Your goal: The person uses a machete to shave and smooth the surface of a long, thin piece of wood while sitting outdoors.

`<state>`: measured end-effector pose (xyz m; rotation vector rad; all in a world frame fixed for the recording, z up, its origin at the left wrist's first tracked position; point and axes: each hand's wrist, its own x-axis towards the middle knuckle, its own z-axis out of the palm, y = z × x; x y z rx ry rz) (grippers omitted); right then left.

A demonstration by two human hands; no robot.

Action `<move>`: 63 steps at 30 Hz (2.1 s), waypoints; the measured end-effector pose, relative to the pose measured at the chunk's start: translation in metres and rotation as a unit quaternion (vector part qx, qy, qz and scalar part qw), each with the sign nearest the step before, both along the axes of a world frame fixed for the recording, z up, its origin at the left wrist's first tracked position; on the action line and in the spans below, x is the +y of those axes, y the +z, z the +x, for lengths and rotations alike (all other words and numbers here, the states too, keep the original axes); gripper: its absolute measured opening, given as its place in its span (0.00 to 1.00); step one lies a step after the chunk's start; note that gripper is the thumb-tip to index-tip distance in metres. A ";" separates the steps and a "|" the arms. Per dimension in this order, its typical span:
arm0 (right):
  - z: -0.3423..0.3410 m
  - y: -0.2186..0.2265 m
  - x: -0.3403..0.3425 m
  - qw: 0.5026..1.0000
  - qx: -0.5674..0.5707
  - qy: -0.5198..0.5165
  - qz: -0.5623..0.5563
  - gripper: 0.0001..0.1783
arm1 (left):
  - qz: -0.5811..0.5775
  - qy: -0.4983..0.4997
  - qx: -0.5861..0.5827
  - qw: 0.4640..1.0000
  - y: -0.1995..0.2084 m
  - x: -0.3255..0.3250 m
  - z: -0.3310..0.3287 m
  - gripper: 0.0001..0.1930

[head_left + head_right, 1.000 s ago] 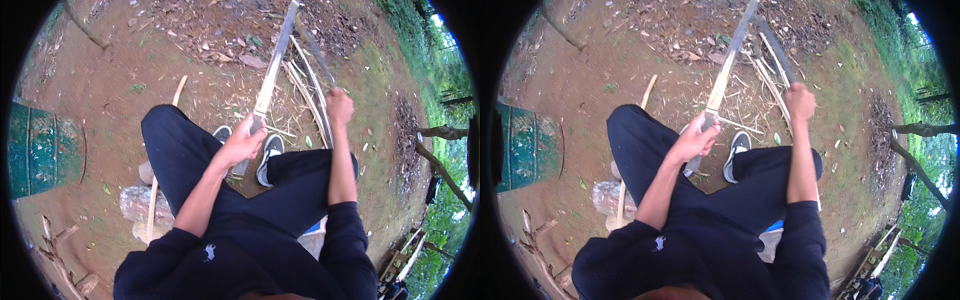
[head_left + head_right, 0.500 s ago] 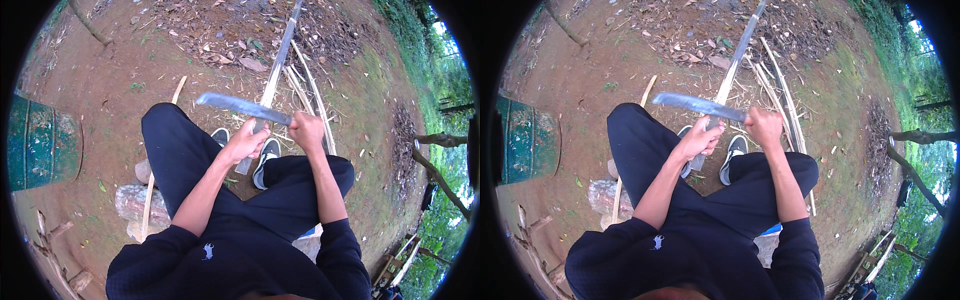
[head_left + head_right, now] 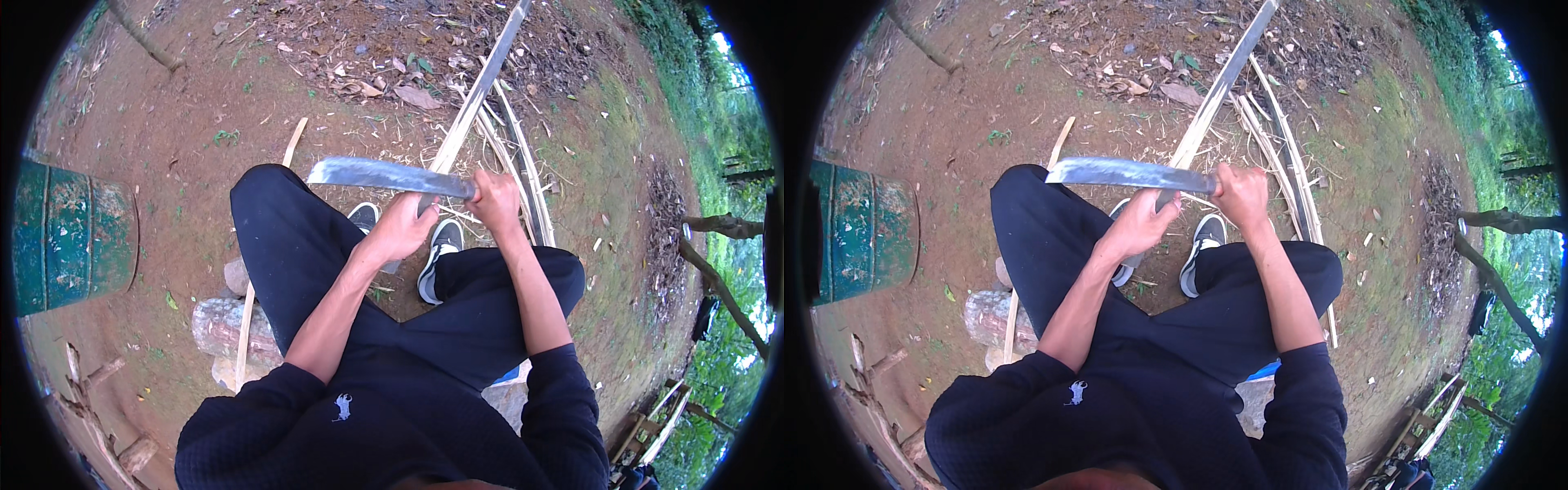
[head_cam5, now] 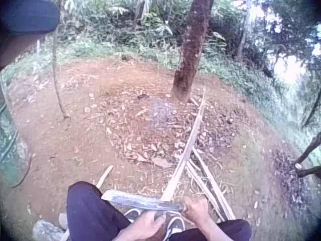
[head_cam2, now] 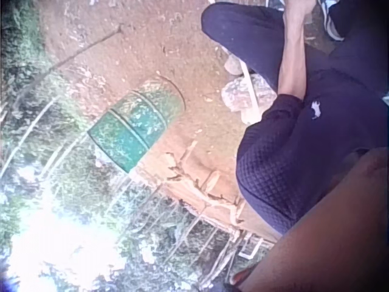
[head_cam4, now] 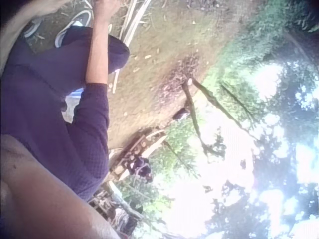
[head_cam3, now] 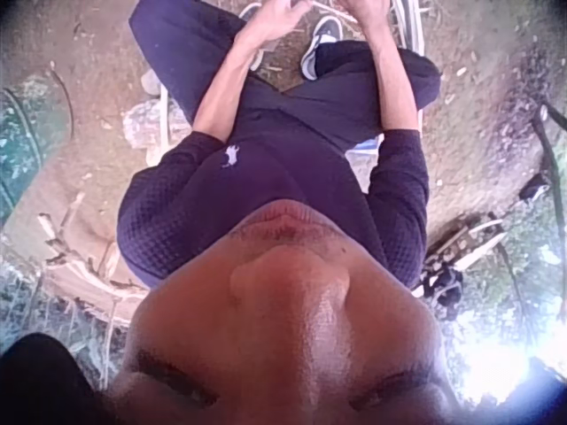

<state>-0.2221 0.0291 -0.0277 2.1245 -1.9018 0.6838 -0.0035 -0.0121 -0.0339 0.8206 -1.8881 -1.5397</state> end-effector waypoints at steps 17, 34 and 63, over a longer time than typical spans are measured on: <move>-0.028 0.041 0.022 0.953 -0.205 -0.217 -0.051 0.09 | 0.407 -0.065 0.137 0.901 0.044 0.007 0.008 0.08; 0.008 0.019 0.021 1.000 0.020 -0.008 0.006 0.09 | 0.319 -0.093 0.012 0.943 0.038 0.011 0.005 0.18; -0.032 0.045 0.015 0.959 -0.199 -0.172 -0.103 0.11 | 0.355 -0.084 0.090 0.927 0.043 0.015 0.012 0.19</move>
